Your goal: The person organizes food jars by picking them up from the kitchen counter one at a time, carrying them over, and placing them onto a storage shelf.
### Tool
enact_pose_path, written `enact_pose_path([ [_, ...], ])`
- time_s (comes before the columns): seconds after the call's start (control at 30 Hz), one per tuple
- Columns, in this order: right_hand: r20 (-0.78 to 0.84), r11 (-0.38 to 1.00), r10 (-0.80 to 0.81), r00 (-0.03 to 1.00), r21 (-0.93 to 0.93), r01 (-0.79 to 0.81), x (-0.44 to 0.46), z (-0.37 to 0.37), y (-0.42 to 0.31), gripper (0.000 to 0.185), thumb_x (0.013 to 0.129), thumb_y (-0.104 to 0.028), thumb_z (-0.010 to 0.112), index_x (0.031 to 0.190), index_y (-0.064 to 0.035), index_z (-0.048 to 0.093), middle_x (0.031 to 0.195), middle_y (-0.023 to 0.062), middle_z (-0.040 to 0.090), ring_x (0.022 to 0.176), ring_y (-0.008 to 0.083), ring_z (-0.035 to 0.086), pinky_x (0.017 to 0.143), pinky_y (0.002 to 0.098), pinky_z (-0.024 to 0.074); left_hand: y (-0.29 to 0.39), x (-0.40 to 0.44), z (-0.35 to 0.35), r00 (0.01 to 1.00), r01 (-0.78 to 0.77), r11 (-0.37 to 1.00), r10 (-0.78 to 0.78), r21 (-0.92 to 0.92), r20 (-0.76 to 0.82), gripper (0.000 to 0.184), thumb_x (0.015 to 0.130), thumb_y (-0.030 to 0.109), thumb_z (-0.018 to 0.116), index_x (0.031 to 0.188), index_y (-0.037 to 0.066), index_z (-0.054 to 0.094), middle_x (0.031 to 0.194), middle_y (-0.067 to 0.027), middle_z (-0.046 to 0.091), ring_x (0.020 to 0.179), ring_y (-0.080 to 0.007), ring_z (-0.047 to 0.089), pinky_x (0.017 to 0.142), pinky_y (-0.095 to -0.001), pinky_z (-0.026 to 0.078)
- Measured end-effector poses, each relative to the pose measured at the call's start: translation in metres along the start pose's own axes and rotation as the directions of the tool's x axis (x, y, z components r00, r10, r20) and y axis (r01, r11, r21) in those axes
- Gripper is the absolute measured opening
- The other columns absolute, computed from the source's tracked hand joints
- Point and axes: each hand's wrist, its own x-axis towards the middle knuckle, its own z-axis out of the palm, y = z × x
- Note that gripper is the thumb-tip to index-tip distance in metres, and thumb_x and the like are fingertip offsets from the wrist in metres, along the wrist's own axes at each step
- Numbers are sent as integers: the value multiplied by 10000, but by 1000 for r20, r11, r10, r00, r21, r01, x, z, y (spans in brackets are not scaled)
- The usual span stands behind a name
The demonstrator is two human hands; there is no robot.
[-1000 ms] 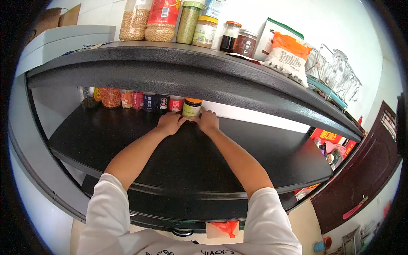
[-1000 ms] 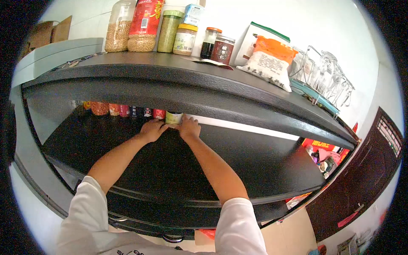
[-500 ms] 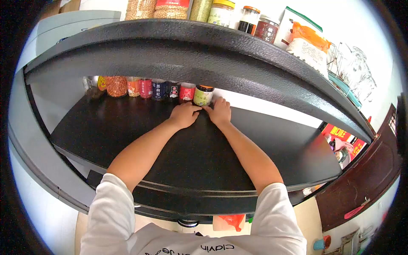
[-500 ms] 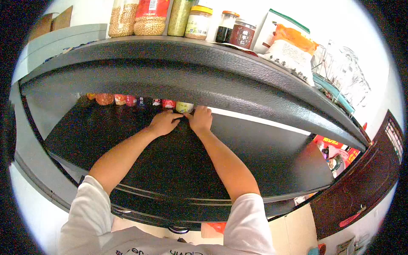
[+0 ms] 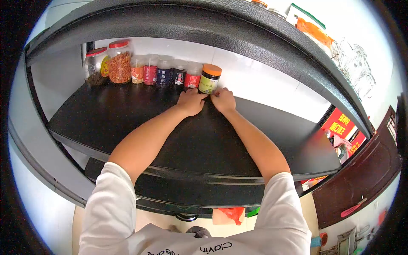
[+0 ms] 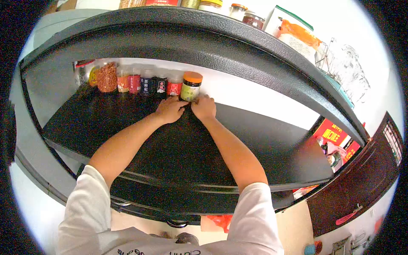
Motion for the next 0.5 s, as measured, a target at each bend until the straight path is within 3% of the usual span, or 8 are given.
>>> enact_pose_path([
  [0.03,-57,996,-89,994,-18,88,-10,-11,-9,266,771,-221,587,950,-29,631,1025,165,612,1015,347,552,879,419,466,3,1,0,1000,20,999,-19,42,-14,395,843,237,545,1226,150,581,1039,-154,594,1070,-327,540,842,-499,440],
  [0.13,-109,951,-302,947,28,307,-10,-4,-10,242,743,-185,601,920,-22,622,1022,155,613,982,354,561,866,429,468,9,1,-4,1000,-19,1000,19,-1,8,419,821,208,554,1225,99,567,1072,-164,592,1043,-328,558,835,-491,448],
  [0.47,-80,952,-305,949,-34,303,-19,0,-15,269,738,-124,588,990,-30,577,1042,147,579,974,348,566,847,441,481,13,1,-2,994,9,1000,-7,-18,112,274,823,169,518,1050,60,626,1051,-151,600,955,-342,600,818,-456,499],
  [0.5,-80,932,-362,929,-37,360,-19,-2,-13,268,755,-119,581,1008,-32,577,1054,144,583,976,349,566,844,444,483,17,-2,-4,992,17,1000,-14,-18,124,271,825,163,512,1049,64,628,1049,-149,604,954,-342,601,815,-458,500],
])
